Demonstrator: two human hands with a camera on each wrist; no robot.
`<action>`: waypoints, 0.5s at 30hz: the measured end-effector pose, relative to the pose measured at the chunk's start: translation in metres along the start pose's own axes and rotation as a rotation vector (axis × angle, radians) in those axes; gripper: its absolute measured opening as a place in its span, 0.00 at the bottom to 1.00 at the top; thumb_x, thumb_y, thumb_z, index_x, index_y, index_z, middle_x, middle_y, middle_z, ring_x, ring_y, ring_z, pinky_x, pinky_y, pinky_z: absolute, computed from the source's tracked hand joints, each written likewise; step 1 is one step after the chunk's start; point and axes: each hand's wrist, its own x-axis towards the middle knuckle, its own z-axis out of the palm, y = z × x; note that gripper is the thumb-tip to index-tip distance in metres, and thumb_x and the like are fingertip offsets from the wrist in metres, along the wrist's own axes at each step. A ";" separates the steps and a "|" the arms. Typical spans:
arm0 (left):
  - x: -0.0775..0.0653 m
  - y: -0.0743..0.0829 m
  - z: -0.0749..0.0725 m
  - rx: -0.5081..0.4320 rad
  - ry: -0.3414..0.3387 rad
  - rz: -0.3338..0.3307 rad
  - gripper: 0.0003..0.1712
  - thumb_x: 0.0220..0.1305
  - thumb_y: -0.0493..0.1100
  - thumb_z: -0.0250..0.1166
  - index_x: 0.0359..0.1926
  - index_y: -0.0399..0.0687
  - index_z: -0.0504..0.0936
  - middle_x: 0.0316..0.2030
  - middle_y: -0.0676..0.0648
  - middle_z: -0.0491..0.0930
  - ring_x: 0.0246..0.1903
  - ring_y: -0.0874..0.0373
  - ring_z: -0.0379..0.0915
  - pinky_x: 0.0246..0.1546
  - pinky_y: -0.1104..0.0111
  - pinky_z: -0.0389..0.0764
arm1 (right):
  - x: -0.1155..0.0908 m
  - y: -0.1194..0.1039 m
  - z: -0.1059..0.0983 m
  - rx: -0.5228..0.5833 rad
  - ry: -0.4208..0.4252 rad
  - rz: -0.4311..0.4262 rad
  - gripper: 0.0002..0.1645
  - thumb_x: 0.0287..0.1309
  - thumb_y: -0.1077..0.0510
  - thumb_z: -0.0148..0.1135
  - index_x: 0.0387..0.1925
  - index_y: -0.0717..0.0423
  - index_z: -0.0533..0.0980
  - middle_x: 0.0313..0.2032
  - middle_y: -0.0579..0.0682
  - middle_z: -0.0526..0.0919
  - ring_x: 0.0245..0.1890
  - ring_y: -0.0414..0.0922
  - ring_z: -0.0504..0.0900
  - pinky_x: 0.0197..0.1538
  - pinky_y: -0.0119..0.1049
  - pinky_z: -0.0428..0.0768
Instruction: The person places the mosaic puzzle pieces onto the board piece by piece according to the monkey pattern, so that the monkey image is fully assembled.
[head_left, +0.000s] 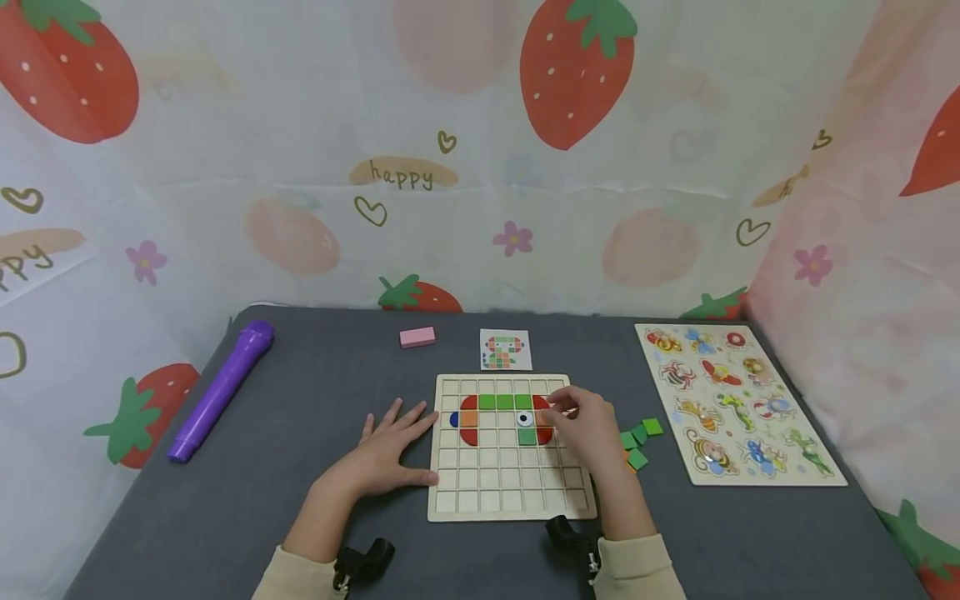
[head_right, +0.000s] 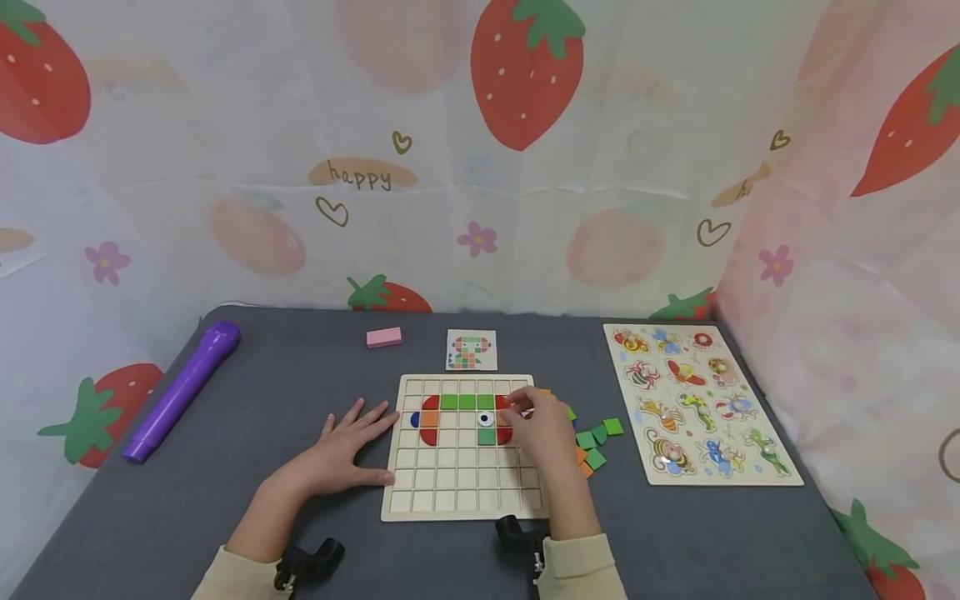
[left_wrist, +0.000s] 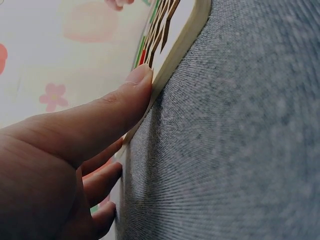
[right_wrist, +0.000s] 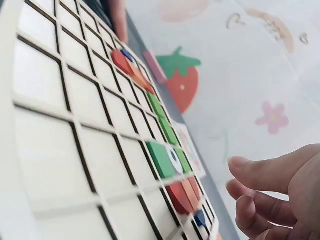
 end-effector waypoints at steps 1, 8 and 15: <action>0.000 0.000 0.000 -0.001 0.000 0.001 0.56 0.53 0.65 0.75 0.79 0.59 0.59 0.80 0.46 0.51 0.80 0.39 0.29 0.73 0.34 0.29 | 0.000 0.002 -0.002 0.003 0.006 0.008 0.13 0.61 0.57 0.71 0.46 0.56 0.84 0.36 0.50 0.86 0.38 0.49 0.82 0.38 0.41 0.80; 0.000 -0.001 0.001 0.000 -0.001 -0.005 0.56 0.54 0.65 0.74 0.79 0.59 0.59 0.80 0.47 0.51 0.80 0.39 0.29 0.73 0.34 0.29 | 0.003 0.011 -0.011 0.000 0.039 0.037 0.15 0.62 0.56 0.70 0.49 0.57 0.84 0.37 0.51 0.86 0.42 0.51 0.85 0.46 0.49 0.83; 0.000 0.002 -0.001 -0.002 -0.005 -0.005 0.56 0.54 0.65 0.74 0.79 0.59 0.58 0.80 0.47 0.50 0.80 0.39 0.29 0.73 0.35 0.28 | 0.002 0.002 0.003 0.005 0.003 -0.012 0.12 0.60 0.56 0.72 0.45 0.55 0.84 0.36 0.49 0.86 0.37 0.47 0.83 0.37 0.40 0.81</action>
